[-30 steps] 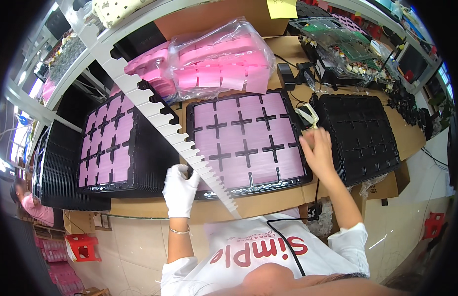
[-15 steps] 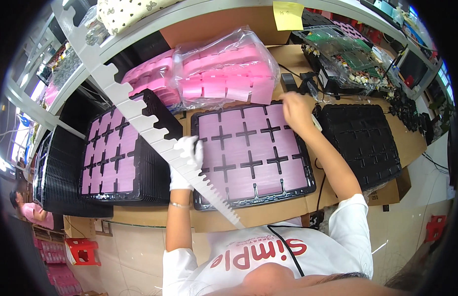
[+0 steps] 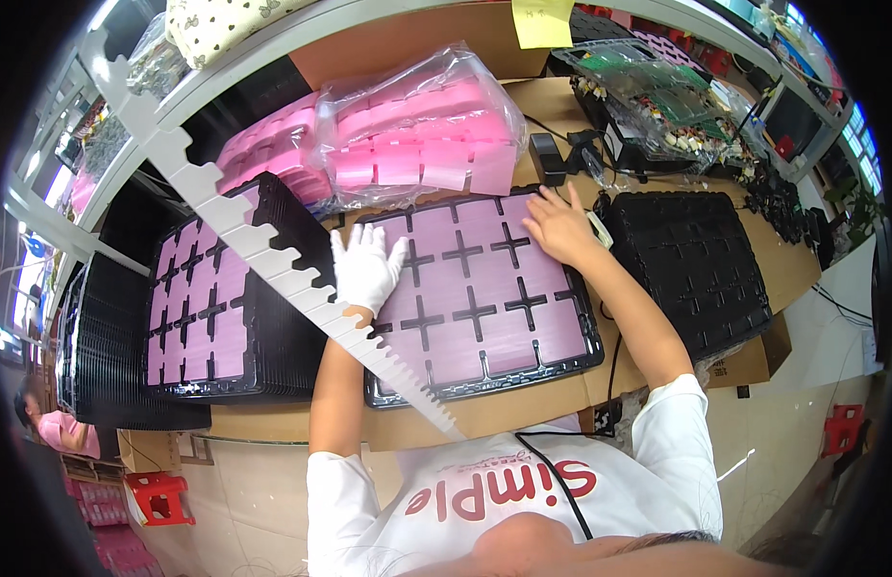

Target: The person places pink plastic inserts into black plastic trays on a workbench. They repeatedly pick up a pink insert, align it with the tray, and press it into place. The person also adjusts their shirt and touches their face area during the task.

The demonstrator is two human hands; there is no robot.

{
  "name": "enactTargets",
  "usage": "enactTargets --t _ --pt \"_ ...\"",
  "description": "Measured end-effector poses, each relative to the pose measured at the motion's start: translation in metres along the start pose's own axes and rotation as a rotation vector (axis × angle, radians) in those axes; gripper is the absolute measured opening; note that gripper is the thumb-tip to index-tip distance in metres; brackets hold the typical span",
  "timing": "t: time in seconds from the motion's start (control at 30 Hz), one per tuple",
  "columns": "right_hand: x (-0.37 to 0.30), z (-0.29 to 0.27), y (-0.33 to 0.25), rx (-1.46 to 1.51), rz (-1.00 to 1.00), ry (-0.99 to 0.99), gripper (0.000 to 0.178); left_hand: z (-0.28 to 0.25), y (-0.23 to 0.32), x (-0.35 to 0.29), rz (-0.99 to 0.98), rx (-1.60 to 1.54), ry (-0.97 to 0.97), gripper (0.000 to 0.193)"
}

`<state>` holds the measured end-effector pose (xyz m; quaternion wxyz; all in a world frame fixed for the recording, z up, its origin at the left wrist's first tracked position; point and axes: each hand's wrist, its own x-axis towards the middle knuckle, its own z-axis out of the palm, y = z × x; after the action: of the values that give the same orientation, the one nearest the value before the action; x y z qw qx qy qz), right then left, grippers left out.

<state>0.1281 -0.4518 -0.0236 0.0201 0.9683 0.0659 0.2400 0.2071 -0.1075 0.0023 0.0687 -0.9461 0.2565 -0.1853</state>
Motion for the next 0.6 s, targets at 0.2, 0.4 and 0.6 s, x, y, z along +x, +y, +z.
enactTargets --t 0.2,0.4,0.6 --pt "-0.082 -0.095 -0.029 0.793 -0.061 -0.246 0.031 -0.059 -0.004 -0.094 0.494 -0.447 0.07 0.027" --pt "-0.179 -0.126 -0.044 0.54 -0.147 -0.18 0.025 -0.097 -0.006 -0.174 0.197 -0.567 -0.201 0.024" --pt "-0.182 -0.091 -0.07 0.721 0.323 -0.11 0.061 -0.037 -0.002 -0.199 -0.603 -1.173 -0.114 0.042"
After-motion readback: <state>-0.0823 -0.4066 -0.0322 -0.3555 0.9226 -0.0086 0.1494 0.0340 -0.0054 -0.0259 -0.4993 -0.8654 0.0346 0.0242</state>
